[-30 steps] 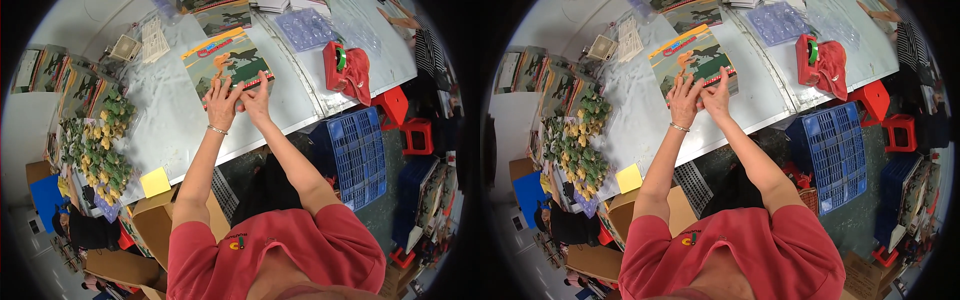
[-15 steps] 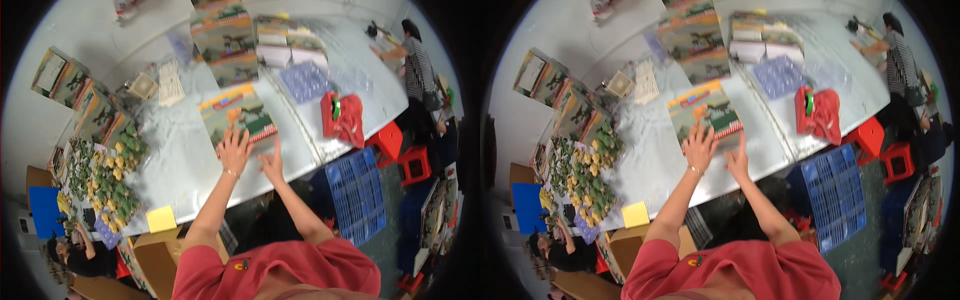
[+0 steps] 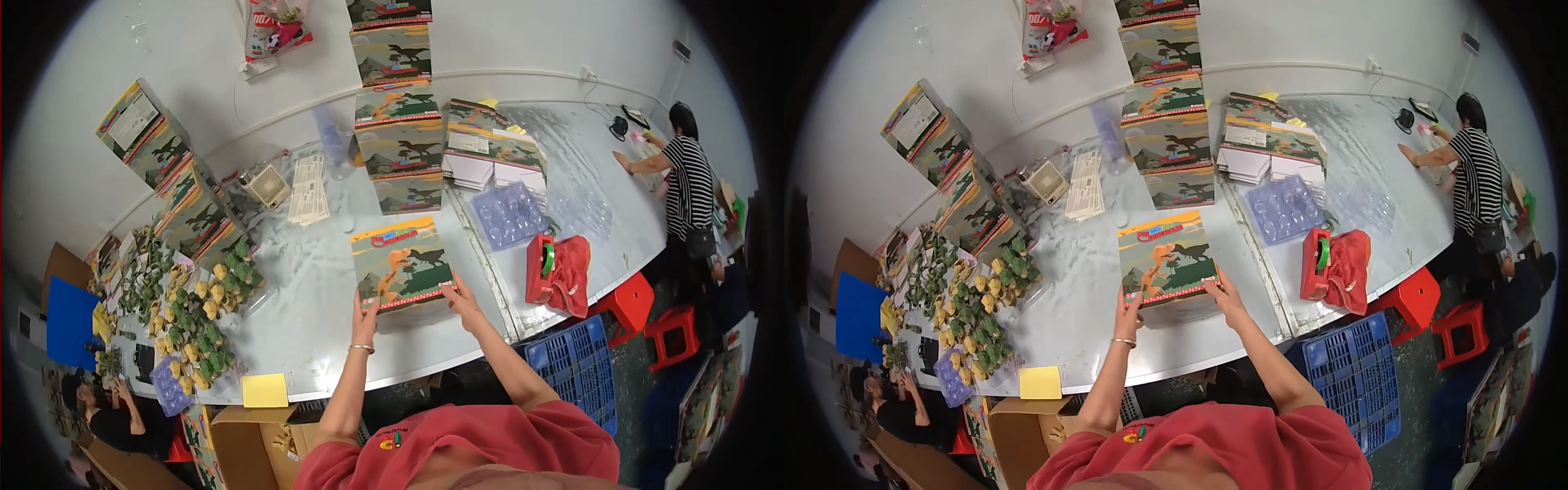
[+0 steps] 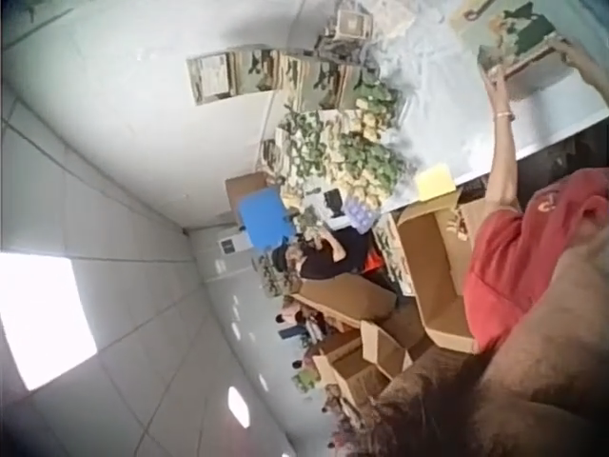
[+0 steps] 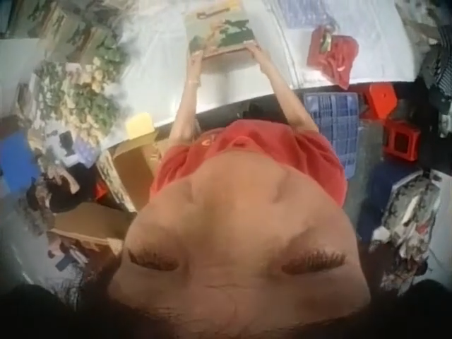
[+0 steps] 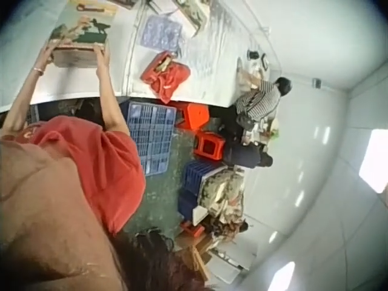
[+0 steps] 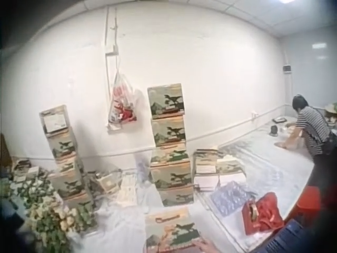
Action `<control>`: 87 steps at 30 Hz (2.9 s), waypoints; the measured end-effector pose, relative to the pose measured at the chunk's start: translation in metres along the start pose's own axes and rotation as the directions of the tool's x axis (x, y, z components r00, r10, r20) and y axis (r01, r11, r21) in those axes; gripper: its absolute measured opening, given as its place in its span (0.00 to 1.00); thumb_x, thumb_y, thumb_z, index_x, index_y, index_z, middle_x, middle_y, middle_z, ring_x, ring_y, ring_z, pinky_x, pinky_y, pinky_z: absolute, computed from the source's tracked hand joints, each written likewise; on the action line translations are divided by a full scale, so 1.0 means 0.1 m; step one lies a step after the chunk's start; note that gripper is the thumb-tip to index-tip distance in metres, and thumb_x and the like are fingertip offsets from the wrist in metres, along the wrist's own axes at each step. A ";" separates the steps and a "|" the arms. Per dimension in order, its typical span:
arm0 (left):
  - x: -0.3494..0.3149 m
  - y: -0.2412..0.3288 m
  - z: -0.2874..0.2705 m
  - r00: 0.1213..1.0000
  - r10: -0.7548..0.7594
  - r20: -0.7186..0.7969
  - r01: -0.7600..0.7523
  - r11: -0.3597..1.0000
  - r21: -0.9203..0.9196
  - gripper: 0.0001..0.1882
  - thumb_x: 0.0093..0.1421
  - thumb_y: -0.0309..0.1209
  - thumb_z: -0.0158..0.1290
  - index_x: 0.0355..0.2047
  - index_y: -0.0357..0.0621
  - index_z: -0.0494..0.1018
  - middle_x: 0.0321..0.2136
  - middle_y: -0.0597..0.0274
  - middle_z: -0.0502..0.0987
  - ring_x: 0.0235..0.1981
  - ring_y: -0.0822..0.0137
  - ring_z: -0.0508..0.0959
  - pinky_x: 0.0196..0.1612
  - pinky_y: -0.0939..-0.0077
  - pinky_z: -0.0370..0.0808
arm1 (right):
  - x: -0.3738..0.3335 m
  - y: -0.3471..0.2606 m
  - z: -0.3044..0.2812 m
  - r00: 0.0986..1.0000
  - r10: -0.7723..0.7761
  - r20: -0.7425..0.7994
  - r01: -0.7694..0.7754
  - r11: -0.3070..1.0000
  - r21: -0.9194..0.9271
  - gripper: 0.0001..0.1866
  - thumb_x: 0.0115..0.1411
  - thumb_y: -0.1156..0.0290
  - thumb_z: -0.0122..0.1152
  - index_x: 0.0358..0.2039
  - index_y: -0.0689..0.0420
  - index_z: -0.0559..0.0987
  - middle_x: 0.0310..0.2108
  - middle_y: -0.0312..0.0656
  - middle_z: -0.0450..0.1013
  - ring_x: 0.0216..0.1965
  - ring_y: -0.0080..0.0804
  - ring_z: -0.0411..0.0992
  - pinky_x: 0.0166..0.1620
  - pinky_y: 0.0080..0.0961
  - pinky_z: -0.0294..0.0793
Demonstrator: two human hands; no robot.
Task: Packing plastic toy dinosaurs into themed cardboard boxes at a factory workbench.
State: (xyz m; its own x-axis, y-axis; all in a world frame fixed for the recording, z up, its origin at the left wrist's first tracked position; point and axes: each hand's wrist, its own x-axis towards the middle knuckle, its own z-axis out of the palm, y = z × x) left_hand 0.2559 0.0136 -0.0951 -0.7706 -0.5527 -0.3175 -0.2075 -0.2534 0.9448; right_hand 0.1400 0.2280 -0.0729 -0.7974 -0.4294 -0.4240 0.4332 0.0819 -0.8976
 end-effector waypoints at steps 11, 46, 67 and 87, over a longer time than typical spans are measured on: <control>0.15 3.21 0.87 0.798 0.596 0.087 -0.602 0.795 0.070 0.36 0.55 0.48 0.49 0.61 0.56 0.47 0.46 0.65 0.65 0.40 0.72 0.67 0.36 0.75 0.65 | 0.12 -2.91 -0.21 0.312 -0.949 0.049 0.893 0.275 -0.358 0.28 0.58 0.59 0.52 0.55 0.62 0.63 0.39 0.39 0.68 0.41 0.22 0.65 0.39 0.15 0.65; 1.28 -0.80 -2.32 0.577 0.120 -0.808 0.216 0.932 0.293 0.14 0.57 0.37 0.45 0.36 0.44 0.76 0.35 0.48 0.76 0.40 0.51 0.75 0.45 0.64 0.70 | 2.28 0.10 1.83 0.753 0.366 0.547 0.074 0.778 -0.623 0.14 0.55 0.66 0.54 0.41 0.57 0.74 0.28 0.36 0.71 0.24 0.22 0.71 0.23 0.19 0.72; 1.96 -0.91 -3.49 0.869 0.344 -0.357 0.283 0.247 0.927 0.34 0.54 0.52 0.45 0.59 0.56 0.54 0.60 0.50 0.50 0.62 0.44 0.46 0.52 0.30 0.48 | 2.53 -1.61 5.72 0.086 -0.874 0.478 0.988 0.012 -0.155 0.28 0.47 0.68 0.59 0.50 0.57 0.66 0.51 0.51 0.59 0.52 0.48 0.60 0.51 0.36 0.63; 1.69 -1.08 -2.81 0.922 0.110 -0.372 0.378 -0.037 0.925 0.33 0.57 0.56 0.39 0.61 0.61 0.50 0.62 0.52 0.47 0.60 0.39 0.49 0.53 0.43 0.58 | 2.63 -0.54 -2.41 0.688 -0.632 -0.357 -0.071 0.431 -0.900 0.09 0.47 0.68 0.55 0.26 0.59 0.78 0.25 0.47 0.75 0.29 0.43 0.74 0.33 0.34 0.71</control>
State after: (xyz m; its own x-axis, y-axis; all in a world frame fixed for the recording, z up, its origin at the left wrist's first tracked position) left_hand 0.3176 -0.2752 -0.2730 -0.5089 -0.8325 -0.2189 -0.8409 0.5352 -0.0806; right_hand -0.1941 0.3273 -0.1649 -0.9723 -0.0259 0.2324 -0.1344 0.8751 -0.4649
